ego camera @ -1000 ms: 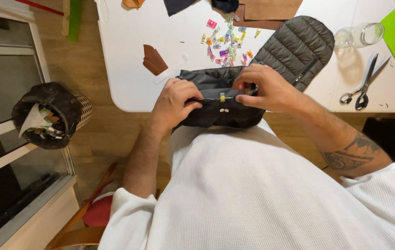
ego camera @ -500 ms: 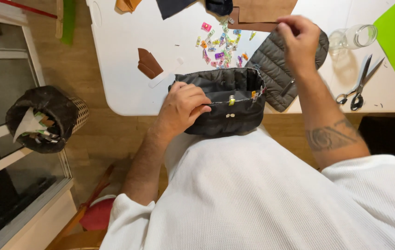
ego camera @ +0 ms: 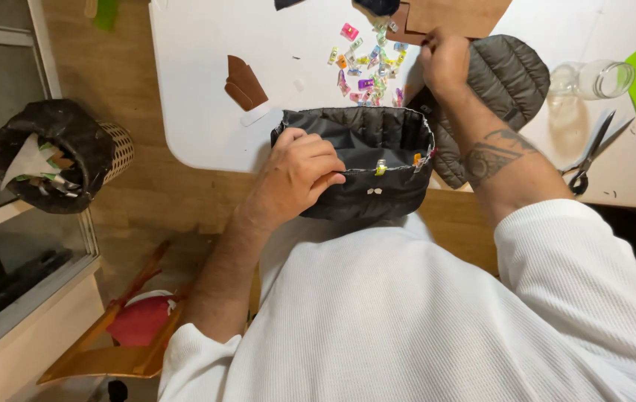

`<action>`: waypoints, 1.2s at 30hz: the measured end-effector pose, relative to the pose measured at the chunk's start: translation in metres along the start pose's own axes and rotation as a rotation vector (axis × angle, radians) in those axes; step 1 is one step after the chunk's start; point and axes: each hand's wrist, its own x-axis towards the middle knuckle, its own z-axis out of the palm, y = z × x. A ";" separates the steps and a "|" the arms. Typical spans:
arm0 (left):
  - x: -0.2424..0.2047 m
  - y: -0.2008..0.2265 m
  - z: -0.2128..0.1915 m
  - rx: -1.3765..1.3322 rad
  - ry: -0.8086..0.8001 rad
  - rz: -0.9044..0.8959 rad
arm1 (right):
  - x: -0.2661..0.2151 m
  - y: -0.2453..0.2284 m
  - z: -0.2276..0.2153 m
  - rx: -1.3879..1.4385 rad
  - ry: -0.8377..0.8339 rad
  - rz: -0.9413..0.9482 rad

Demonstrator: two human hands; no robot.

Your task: Attaching plastic clips to the rim of a black quilted bag to hold the layers together for sewing

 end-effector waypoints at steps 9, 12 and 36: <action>0.003 -0.016 0.021 0.042 0.030 0.060 | -0.109 -0.223 -0.198 0.741 -0.577 -0.096; 0.010 -0.016 0.022 0.074 0.013 0.121 | -0.137 -0.225 -0.192 0.914 -0.620 0.035; -0.011 -0.029 0.001 0.008 0.067 -0.063 | -0.146 -0.224 -0.208 0.620 -0.550 -0.474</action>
